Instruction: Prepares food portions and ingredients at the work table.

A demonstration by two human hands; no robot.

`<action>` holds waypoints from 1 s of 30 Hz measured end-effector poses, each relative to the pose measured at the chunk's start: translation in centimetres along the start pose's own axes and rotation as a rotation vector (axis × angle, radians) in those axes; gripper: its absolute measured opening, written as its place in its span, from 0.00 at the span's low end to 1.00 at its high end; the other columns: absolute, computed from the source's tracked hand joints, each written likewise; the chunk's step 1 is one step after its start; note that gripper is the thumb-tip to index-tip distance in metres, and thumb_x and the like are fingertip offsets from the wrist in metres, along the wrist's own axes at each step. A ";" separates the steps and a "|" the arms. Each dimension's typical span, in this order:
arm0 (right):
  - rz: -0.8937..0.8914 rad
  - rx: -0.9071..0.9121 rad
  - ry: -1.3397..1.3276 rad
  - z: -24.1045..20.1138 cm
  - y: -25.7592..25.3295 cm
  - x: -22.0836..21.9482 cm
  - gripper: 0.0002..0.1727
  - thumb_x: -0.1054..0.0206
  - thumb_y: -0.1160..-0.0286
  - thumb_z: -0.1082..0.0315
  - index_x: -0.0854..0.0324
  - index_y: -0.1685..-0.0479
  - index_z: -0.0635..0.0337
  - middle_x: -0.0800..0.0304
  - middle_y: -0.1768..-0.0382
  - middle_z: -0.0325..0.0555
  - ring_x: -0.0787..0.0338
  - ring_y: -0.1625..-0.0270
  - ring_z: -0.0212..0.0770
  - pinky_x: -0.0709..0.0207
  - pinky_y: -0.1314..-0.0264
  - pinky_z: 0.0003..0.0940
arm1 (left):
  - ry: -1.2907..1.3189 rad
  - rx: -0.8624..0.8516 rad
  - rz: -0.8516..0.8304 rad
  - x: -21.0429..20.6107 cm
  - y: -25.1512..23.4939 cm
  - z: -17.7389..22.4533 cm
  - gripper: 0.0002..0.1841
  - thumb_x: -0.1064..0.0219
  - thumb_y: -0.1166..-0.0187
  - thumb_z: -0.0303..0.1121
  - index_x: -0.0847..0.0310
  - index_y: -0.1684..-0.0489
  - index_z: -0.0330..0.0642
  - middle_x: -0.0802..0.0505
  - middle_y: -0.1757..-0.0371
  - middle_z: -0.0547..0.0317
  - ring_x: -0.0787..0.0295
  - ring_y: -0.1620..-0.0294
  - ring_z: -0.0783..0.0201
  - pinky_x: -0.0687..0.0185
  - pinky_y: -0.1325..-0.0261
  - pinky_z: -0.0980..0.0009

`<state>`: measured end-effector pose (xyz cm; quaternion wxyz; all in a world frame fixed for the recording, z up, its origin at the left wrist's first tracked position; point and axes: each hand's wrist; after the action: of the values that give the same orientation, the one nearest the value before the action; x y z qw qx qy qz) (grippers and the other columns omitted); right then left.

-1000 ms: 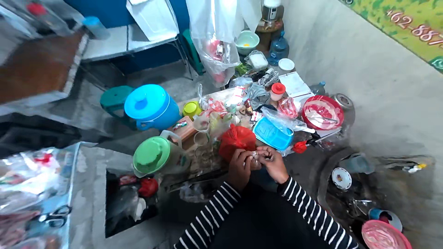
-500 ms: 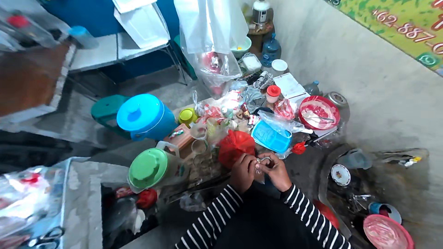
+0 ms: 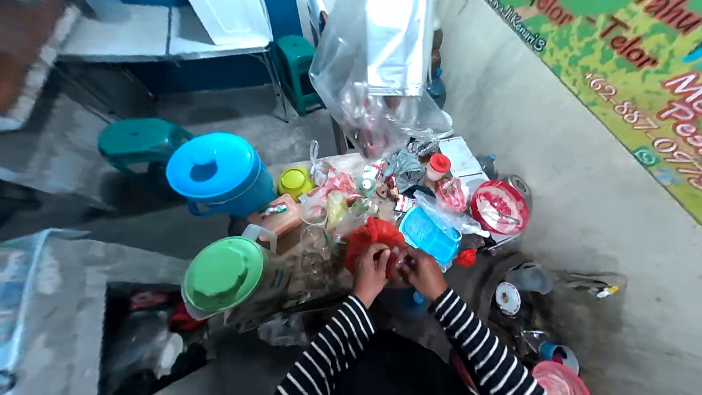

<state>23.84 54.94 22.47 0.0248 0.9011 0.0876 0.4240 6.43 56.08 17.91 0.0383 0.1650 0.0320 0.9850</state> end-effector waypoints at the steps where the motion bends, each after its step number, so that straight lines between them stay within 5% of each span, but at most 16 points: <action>1: 0.040 -0.011 0.018 0.0 -1.3 0.3 0.11 0.28 0.26 0.66 0.12 0.48 0.57 0.06 0.54 0.47 0.07 0.50 0.45 0.13 0.40 0.48 | 0.006 0.023 0.013 1.4 -0.6 0.0 0.22 0.33 0.16 0.44 0.19 0.31 0.39 0.09 0.40 0.50 0.09 0.42 0.62 0.11 0.37 0.62; 3: 0.165 0.000 0.061 -0.2 -3.9 0.9 0.09 0.31 0.25 0.68 0.12 0.49 0.57 0.07 0.54 0.48 0.07 0.49 0.48 0.13 0.40 0.50 | 0.027 0.056 0.061 4.3 -1.1 -0.4 0.31 0.30 0.19 0.48 0.27 0.21 0.40 0.10 0.38 0.49 0.09 0.42 0.60 0.11 0.37 0.60; 6: 0.253 -0.039 0.145 -0.8 -8.3 0.8 0.10 0.35 0.22 0.69 0.12 0.49 0.58 0.07 0.49 0.51 0.10 0.40 0.51 0.17 0.32 0.52 | 0.008 0.087 0.082 7.9 0.4 -2.5 0.26 0.31 0.19 0.49 0.20 0.28 0.43 0.08 0.39 0.55 0.09 0.41 0.65 0.12 0.36 0.61; 9: 0.172 -0.164 0.165 0.7 -11.4 -1.6 0.15 0.37 0.17 0.67 0.14 0.38 0.60 0.11 0.36 0.57 0.14 0.29 0.56 0.23 0.23 0.55 | 0.015 0.167 0.009 10.0 4.6 -4.2 0.21 0.33 0.16 0.47 0.16 0.33 0.44 0.07 0.40 0.57 0.08 0.42 0.66 0.11 0.36 0.62; 13: 0.017 -0.242 0.175 2.4 -10.5 -6.0 0.21 0.39 0.15 0.58 0.16 0.29 0.54 0.10 0.36 0.59 0.13 0.31 0.62 0.24 0.26 0.65 | 0.014 0.245 0.010 11.0 12.1 -7.3 0.19 0.34 0.15 0.44 0.15 0.33 0.44 0.05 0.45 0.57 0.05 0.53 0.66 0.08 0.42 0.63; 16: 0.205 -0.094 0.224 0.5 -9.1 -7.3 0.18 0.37 0.17 0.60 0.12 0.35 0.51 0.10 0.35 0.55 0.16 0.28 0.60 0.28 0.24 0.64 | 0.090 0.458 0.155 10.9 18.5 -8.1 0.19 0.35 0.14 0.42 0.17 0.32 0.43 0.06 0.42 0.53 0.06 0.48 0.62 0.10 0.38 0.59; 19: 0.360 0.222 0.216 -4.5 -10.2 -8.6 0.16 0.38 0.18 0.61 0.09 0.41 0.52 0.08 0.39 0.53 0.16 0.29 0.62 0.28 0.23 0.63 | 0.173 0.605 0.400 11.4 23.5 -9.0 0.17 0.34 0.14 0.40 0.16 0.33 0.44 0.05 0.46 0.55 0.04 0.53 0.63 0.05 0.50 0.60; 25: 0.055 0.595 0.159 -19.7 -13.7 -12.1 0.15 0.37 0.17 0.57 0.08 0.44 0.48 0.07 0.39 0.44 0.19 0.26 0.56 0.30 0.19 0.57 | 0.140 0.582 0.631 16.8 26.9 -10.5 0.15 0.34 0.14 0.39 0.16 0.35 0.45 0.04 0.48 0.58 0.03 0.56 0.64 0.04 0.52 0.60; 30: -0.105 0.661 0.216 -30.4 -21.5 -16.6 0.16 0.35 0.16 0.53 0.09 0.43 0.49 0.12 0.33 0.47 0.22 0.23 0.58 0.29 0.22 0.63 | 0.168 0.553 0.699 22.8 27.0 -13.2 0.17 0.33 0.16 0.38 0.17 0.32 0.45 0.04 0.48 0.57 0.03 0.55 0.64 0.03 0.53 0.60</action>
<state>-12.89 72.22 26.74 -0.2556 0.8046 0.2687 0.4638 -21.11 30.53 14.79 -0.3449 0.0892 0.2394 0.9032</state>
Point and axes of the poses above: each hand's wrist, its own y-axis away from the middle knuckle, its own x-axis out of the back of the hand, z = x × y
